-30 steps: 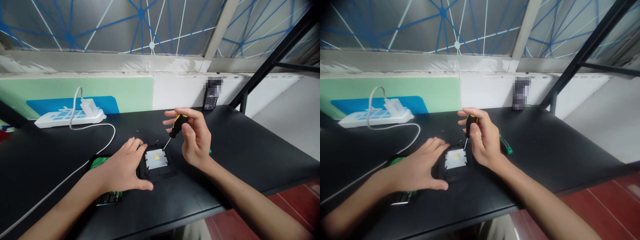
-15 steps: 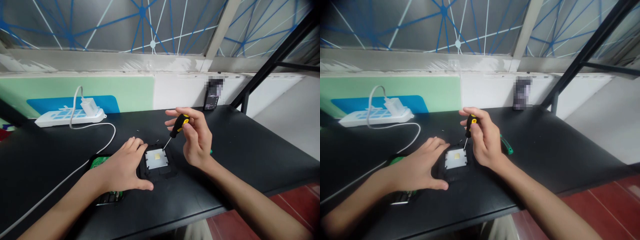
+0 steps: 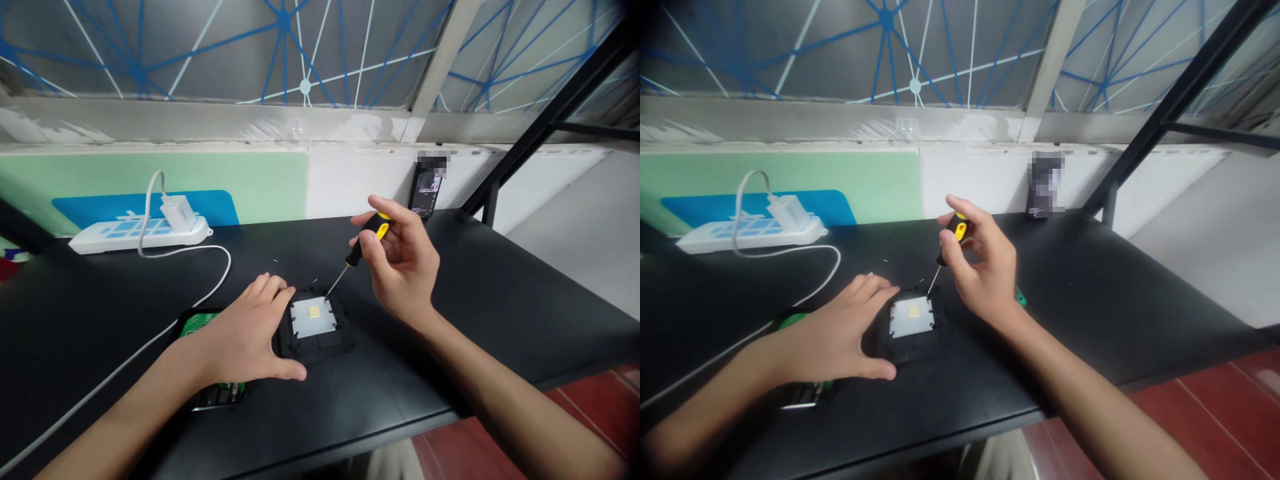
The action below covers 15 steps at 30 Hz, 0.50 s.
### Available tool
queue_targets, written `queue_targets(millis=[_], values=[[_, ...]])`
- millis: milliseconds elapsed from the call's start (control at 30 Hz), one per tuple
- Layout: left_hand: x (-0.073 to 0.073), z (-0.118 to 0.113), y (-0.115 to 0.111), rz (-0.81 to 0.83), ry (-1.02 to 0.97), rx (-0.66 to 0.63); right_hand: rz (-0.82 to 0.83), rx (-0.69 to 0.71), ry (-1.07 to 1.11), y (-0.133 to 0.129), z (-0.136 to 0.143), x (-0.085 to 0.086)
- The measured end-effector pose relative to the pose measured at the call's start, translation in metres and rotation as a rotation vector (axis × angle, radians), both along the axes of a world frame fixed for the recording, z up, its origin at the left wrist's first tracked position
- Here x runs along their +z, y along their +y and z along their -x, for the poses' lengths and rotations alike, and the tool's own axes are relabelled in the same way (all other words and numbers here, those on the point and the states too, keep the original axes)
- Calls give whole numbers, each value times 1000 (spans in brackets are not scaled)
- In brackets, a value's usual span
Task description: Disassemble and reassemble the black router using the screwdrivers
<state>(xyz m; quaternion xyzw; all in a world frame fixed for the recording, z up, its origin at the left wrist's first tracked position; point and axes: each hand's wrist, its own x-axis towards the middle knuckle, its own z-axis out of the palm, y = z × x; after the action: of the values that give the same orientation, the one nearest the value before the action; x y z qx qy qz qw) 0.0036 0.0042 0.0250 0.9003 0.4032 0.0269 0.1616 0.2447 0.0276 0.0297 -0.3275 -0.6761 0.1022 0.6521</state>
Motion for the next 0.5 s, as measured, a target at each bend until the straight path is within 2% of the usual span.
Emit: queue_targets(millis=[233,500], values=[[0,1,-1,4,-7,-18,4,-7,119,16,-3,-7],[1,0,-2,-51,-1,-33,143,56,159,21,2,-22]])
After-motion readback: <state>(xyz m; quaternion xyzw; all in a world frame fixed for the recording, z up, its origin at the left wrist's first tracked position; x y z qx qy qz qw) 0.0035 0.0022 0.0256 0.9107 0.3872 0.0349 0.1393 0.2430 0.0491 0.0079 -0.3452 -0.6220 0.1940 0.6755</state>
